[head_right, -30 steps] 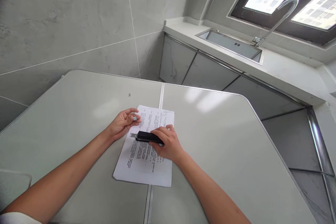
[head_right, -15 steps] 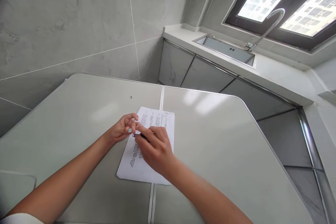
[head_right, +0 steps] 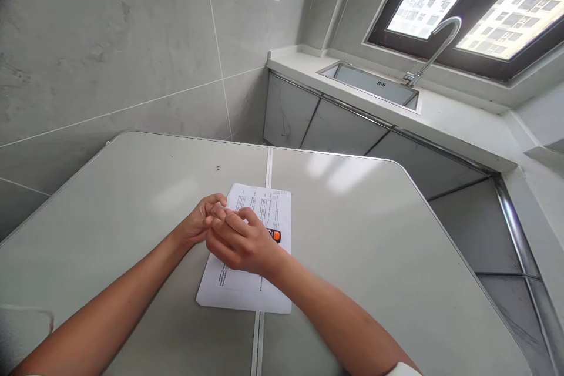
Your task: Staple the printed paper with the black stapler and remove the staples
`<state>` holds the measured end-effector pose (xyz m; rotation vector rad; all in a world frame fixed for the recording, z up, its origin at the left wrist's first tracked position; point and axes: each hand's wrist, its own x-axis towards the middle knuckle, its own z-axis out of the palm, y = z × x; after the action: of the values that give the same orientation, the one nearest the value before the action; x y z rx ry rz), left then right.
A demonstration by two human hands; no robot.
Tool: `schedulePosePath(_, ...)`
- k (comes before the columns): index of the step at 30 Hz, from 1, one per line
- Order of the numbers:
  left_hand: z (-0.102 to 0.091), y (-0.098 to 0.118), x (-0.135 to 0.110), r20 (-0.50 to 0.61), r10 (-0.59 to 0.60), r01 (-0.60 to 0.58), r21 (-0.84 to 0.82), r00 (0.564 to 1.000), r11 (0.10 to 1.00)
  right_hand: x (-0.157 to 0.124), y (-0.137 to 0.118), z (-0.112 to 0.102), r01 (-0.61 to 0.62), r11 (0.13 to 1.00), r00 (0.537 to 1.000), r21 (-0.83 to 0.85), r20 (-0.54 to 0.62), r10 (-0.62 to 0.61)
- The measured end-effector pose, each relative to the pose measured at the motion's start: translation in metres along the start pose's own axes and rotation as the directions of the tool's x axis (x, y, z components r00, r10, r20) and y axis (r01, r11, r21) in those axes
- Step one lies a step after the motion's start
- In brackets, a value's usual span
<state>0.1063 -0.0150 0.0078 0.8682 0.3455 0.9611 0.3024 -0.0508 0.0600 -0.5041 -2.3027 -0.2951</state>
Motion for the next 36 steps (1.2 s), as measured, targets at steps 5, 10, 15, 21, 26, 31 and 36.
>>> schedulePosePath(5, 0.000, 0.011, 0.007, -0.218, 0.108, -0.112, -0.008, 0.970, 0.994, -0.015, 0.045, -0.006, -0.408, 0.913, 0.911, -0.005, -0.071, 0.407)
schedulePosePath(10, -0.002, 0.017, 0.014, -0.351, 0.085, -0.110, -0.052, 0.932, 0.993, -0.070, 0.149, -0.018, -0.910, 0.403, 0.394, 0.096, -0.103, 0.913)
schedulePosePath(15, -0.003, 0.012, 0.016, -0.478, 0.195, -0.045, 0.306, 0.856, 0.951, -0.120, 0.196, -0.018, -0.954, 0.212, 0.211, 0.214, -0.028, 0.977)
schedulePosePath(21, -0.017, 0.022, 0.012, -0.341, 0.566, 0.269, 0.940, 0.751, 0.210, -0.133, 0.201, -0.007, -0.955, 0.227, 0.225, 0.189, -0.029, 0.974)
schedulePosePath(26, -0.037, 0.020, 0.015, -0.216, 0.554, 0.352, 0.924, 0.804, -0.151, -0.138, 0.209, -0.002, -0.958, 0.258, 0.257, 0.123, -0.031, 0.966)
schedulePosePath(31, -0.049, 0.011, 0.018, -0.212, 0.419, 0.371, 0.863, 0.883, -0.344, -0.137, 0.205, -0.002, -0.955, 0.241, 0.232, 0.172, -0.069, 0.970)
schedulePosePath(36, -0.051, 0.008, 0.020, -0.254, 0.328, 0.392, 0.786, 0.910, -0.478, -0.135, 0.201, -0.003, -0.959, 0.208, 0.195, 0.194, -0.081, 0.977)
